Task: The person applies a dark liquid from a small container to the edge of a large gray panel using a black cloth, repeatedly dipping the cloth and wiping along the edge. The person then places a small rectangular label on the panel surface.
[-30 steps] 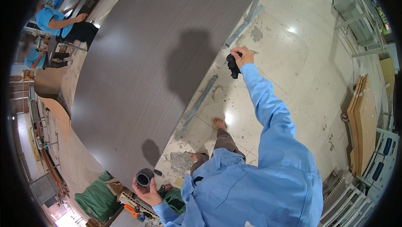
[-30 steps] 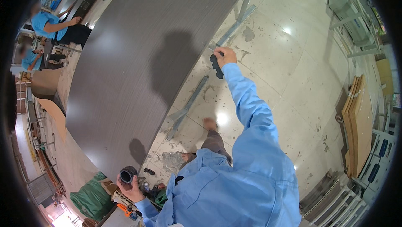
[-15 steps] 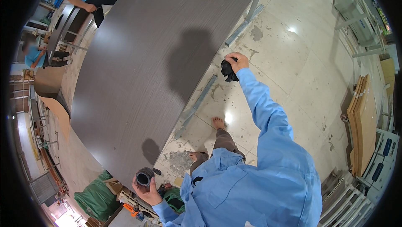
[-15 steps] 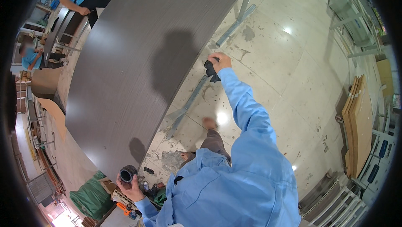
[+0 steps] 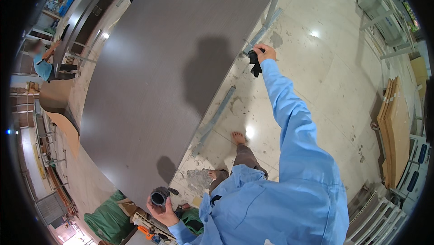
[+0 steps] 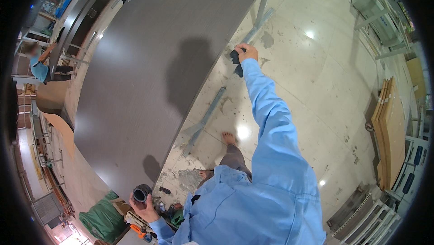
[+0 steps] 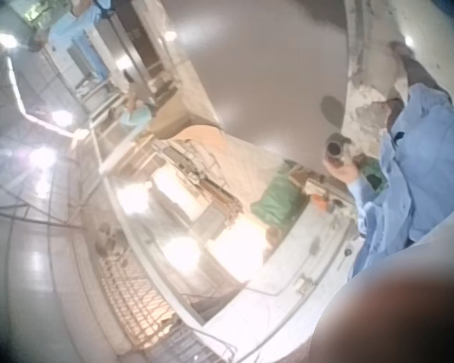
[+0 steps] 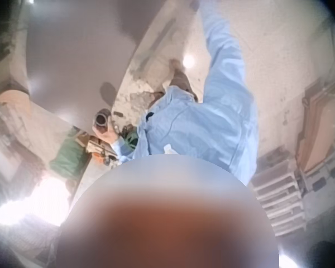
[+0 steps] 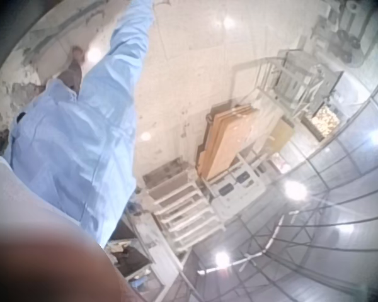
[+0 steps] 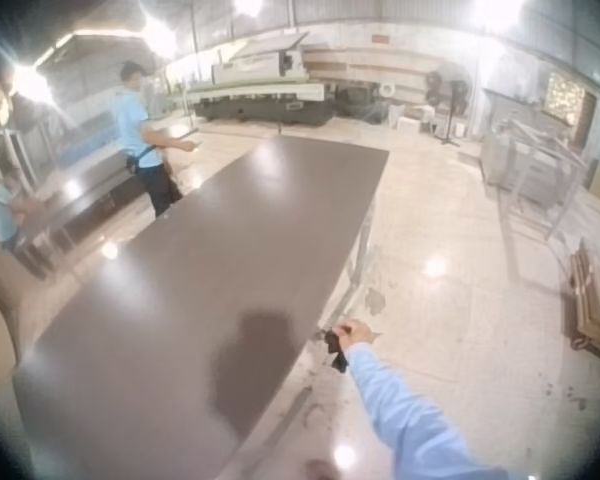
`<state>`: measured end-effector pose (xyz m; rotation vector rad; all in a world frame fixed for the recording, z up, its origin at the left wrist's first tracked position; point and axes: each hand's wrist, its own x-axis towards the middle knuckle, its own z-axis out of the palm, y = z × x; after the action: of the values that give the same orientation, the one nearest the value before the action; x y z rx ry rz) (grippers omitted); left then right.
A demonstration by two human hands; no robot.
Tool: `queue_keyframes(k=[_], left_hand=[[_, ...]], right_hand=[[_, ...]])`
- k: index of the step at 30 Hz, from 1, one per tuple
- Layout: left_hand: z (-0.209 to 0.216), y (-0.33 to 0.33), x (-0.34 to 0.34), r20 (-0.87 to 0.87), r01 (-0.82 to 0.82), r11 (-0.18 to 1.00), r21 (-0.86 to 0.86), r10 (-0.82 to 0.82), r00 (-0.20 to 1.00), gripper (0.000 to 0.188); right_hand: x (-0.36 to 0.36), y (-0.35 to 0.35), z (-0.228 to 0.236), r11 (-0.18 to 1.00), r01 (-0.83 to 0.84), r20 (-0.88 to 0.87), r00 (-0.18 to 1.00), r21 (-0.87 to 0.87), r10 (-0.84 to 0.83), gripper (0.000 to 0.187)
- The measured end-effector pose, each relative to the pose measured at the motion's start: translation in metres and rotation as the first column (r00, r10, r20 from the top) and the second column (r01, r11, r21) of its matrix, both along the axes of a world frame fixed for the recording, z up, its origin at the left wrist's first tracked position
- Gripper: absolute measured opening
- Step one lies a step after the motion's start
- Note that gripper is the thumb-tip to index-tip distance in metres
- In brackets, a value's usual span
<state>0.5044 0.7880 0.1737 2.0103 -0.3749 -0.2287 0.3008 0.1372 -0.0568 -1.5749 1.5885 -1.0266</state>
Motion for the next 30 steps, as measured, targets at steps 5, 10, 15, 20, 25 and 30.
queue_keyframes(k=[5,10,15,20,25,30], left_hand=[[-0.001,-0.001,0.0,0.012,0.007,1.0,0.002,-0.007,1.0,0.069],[0.0,-0.004,0.0,0.002,0.009,1.0,-0.01,-0.009,1.0,0.069],[0.002,-0.008,-0.001,0.003,0.008,1.0,0.003,-0.008,1.0,0.069],[0.003,-0.013,0.001,-0.024,0.03,0.999,-0.036,-0.031,0.999,0.068],[0.003,-0.016,0.001,0.008,0.05,0.999,0.016,-0.05,0.999,0.068],[0.001,-0.014,-0.001,0.01,0.021,1.0,0.005,-0.021,1.0,0.069]], right_hand=[[-0.001,-0.014,0.0,0.994,0.073,-0.028,0.997,0.081,-0.071,0.007],[-0.005,-0.015,-0.001,0.994,-0.091,-0.066,0.993,0.065,0.095,0.007],[-0.008,-0.015,-0.006,0.993,-0.086,-0.03,0.996,0.083,0.088,0.007],[-0.005,-0.021,-0.009,0.983,-0.112,0.009,0.994,0.144,0.112,0.007],[-0.006,-0.042,-0.025,0.981,0.155,-0.001,0.988,0.12,-0.156,0.013],[-0.032,-0.04,-0.08,0.952,0.248,-0.183,0.959,0.181,-0.215,0.022]])
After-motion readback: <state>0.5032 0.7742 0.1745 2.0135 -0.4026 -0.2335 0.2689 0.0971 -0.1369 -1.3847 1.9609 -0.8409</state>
